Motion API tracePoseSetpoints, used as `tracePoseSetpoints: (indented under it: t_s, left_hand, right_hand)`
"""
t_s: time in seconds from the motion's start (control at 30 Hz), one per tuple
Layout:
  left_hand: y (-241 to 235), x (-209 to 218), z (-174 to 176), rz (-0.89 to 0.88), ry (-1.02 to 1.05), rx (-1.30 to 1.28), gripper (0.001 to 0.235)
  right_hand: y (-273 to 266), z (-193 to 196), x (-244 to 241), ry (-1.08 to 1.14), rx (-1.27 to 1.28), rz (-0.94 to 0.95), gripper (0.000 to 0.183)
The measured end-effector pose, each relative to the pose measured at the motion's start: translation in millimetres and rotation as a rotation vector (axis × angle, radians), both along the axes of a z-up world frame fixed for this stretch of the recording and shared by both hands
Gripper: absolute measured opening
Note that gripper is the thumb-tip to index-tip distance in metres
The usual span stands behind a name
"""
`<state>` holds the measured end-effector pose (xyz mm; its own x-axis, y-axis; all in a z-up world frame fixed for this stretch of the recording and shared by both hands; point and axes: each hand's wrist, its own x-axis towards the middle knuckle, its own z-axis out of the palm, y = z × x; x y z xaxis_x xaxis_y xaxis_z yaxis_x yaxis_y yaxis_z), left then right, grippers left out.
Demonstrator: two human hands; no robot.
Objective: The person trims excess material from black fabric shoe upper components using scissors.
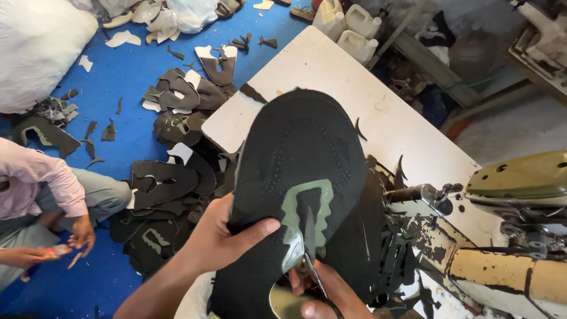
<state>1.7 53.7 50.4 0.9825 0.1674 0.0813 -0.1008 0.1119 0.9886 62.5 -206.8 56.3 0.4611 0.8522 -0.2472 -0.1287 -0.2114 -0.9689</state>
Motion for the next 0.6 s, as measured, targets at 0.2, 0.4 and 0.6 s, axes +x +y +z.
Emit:
tracePoseSetpoints:
  t_s: [0.2, 0.4, 0.6]
  left_hand:
    - [4.7, -1.7, 8.3, 0.022, -0.012, -0.049, 0.033]
    - [7.2, 2.4, 9.9, 0.045, -0.042, -0.013, 0.040]
    - [-1.8, -3.1, 8.3, -0.030, -0.106, -0.024, 0.037]
  right_hand:
    - [-24.0, -43.1, -1.8, 0.109, -0.155, 0.018, 0.042]
    - [-35.5, -52.7, 1.4, 0.024, -0.287, -0.038, 0.039]
    - [-42.3, -47.3, -8.5, -0.111, -0.208, 0.037, 0.048]
